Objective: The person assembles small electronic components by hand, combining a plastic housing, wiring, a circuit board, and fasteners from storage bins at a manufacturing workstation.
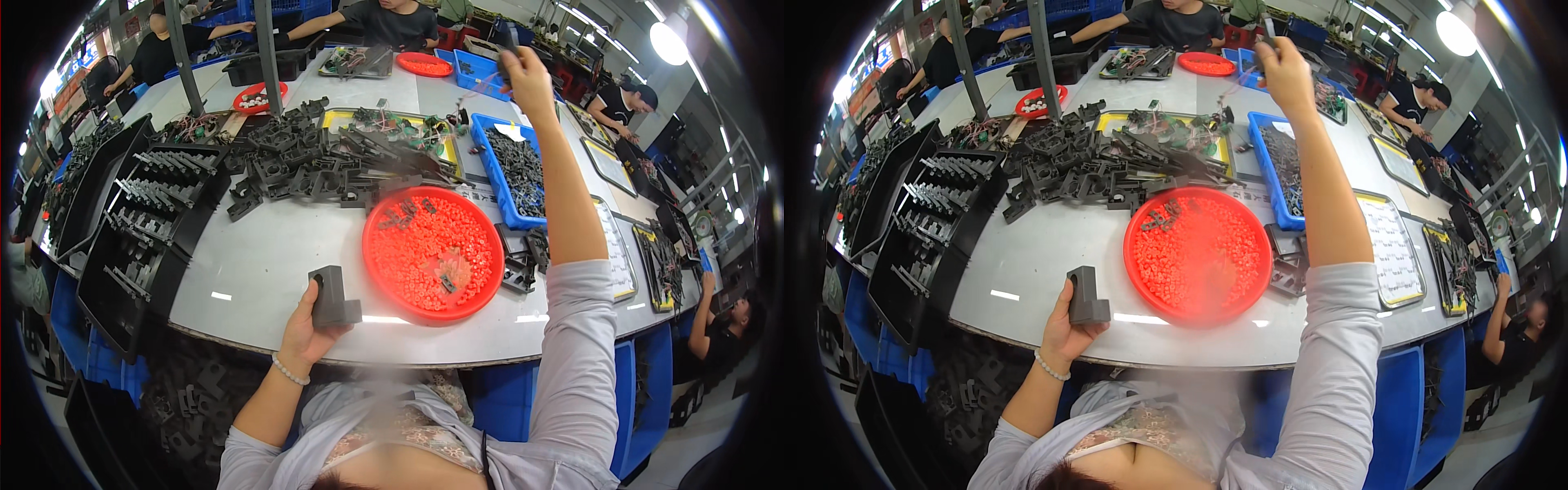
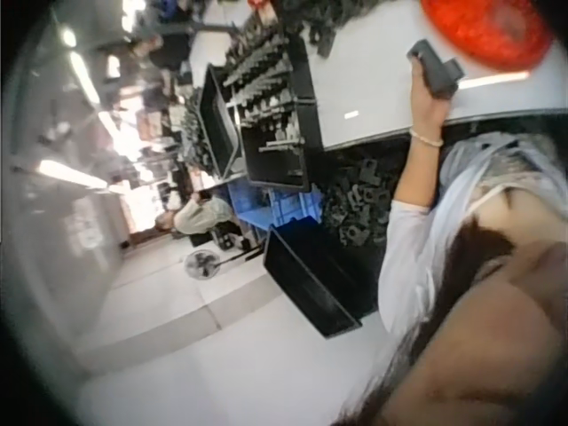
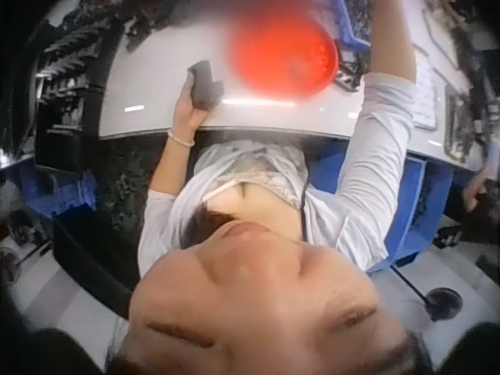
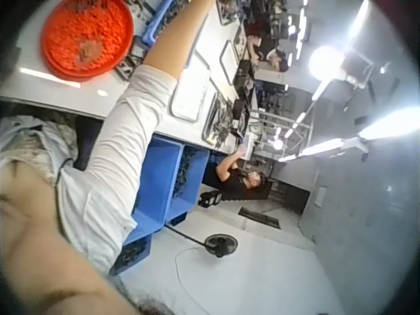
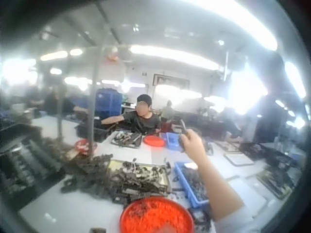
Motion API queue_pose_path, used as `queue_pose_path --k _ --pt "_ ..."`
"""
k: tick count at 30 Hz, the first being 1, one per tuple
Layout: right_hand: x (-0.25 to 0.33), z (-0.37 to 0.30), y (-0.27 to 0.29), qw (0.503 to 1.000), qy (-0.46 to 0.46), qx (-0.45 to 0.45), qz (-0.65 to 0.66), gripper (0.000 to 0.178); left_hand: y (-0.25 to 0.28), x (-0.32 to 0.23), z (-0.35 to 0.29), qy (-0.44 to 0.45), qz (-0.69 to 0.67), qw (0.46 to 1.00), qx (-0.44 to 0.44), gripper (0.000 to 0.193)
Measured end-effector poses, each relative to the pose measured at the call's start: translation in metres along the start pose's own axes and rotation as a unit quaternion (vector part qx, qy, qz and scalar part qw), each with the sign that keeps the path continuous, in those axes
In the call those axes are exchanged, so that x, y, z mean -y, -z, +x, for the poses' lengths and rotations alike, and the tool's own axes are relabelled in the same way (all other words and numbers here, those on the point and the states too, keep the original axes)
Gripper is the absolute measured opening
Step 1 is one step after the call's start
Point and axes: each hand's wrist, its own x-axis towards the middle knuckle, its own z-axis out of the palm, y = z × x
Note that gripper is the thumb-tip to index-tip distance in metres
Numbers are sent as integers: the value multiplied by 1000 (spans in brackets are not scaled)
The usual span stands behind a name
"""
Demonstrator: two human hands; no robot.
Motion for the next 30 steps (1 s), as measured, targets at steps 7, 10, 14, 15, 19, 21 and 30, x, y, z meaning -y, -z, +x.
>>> queue_pose_path --k 7,10,14,15,19,21,30 --pt "-36 28 -5 974 22 89 -206 31 19 -3 5 30 -30 997 63 32" --pt "-18 25 -12 999 8 -1 -33 30 22 -5 -1 9 -18 997 71 29" --pt "-8 23 1 991 -18 -29 132 30 21 -8 1 -12 -1 997 71 27" --pt "-9 24 4 988 -38 -42 143 30 22 -8 1 -10 -3 997 70 27" --pt "-24 16 6 955 14 148 -255 29 27 -6 4 -12 -17 996 82 29" --pt "-25 13 1 991 52 -42 -115 29 27 -6 5 -11 -22 997 73 29" --pt "-39 9 38 994 61 -93 5 31 19 -4 5 19 -76 997 28 26"
